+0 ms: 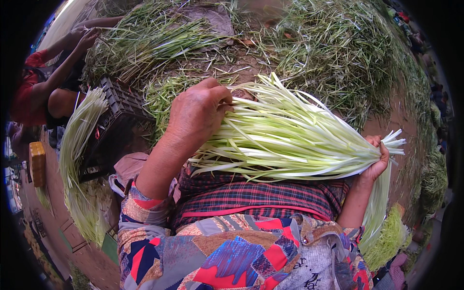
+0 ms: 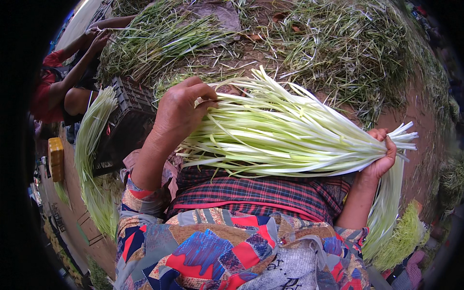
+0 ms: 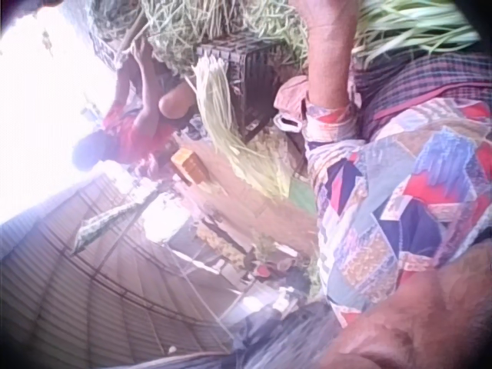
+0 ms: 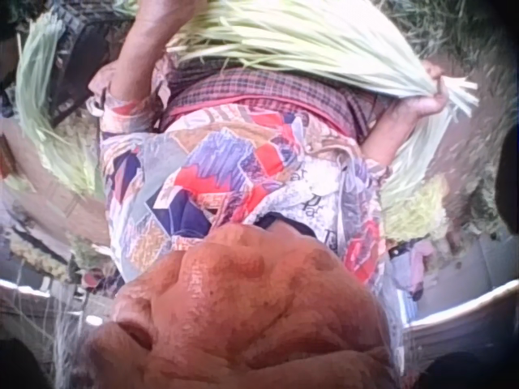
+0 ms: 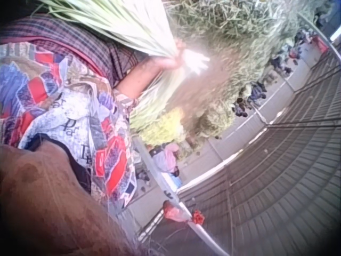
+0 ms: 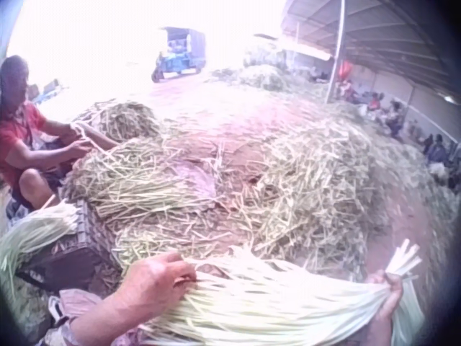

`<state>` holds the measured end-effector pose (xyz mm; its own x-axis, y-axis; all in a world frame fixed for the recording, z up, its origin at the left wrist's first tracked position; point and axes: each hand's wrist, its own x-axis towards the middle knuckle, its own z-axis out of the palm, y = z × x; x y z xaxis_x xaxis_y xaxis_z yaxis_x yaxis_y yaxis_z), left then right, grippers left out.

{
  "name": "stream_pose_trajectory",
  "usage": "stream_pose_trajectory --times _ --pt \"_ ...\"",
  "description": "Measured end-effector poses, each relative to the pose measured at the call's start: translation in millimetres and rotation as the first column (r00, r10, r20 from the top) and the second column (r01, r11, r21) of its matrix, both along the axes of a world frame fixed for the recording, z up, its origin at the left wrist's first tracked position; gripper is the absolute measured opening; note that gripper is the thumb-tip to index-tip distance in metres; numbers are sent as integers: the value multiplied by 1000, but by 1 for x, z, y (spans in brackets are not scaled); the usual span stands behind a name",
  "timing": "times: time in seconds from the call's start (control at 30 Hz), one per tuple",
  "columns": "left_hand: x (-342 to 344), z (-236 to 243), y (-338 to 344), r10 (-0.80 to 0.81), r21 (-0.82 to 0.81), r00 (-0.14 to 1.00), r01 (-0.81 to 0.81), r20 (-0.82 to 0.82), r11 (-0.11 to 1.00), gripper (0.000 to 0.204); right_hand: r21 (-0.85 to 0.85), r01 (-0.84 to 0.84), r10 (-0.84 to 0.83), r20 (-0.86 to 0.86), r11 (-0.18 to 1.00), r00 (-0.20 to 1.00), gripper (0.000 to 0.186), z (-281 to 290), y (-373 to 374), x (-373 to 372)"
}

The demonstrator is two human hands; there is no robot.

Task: The person sits on the ground and processes long green vegetables by hand, stripping outer layers and aligning the stalks into a neat bundle.

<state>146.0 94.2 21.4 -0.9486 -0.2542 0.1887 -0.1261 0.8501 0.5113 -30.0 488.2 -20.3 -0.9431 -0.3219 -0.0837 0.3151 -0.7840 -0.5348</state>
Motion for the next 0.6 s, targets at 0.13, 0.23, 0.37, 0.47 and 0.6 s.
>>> stream_pose_trajectory --times 0.13,0.23,0.37,0.47,0.6 --pt "-1 -2 7 17 -27 1000 -17 -9 1000 18 21 6 -6 -12 1000 1000 11 1 -2 1" --pt "-5 -4 13 13 -59 1000 -14 -27 998 16 33 36 -37 0 999 999 11 1 -3 1" --pt "-11 -6 15 25 -67 999 -28 -44 997 11 31 39 -39 -1 999 999 16 0 -3 1" --pt "-15 -7 18 10 -152 1000 -14 -27 988 9 8 28 -28 2 1000 1000 20 -2 -1 0" --pt "-14 -5 23 -11 -210 1000 7 -17 978 12 -18 16 -16 19 1000 1000 21 -3 0 -1"
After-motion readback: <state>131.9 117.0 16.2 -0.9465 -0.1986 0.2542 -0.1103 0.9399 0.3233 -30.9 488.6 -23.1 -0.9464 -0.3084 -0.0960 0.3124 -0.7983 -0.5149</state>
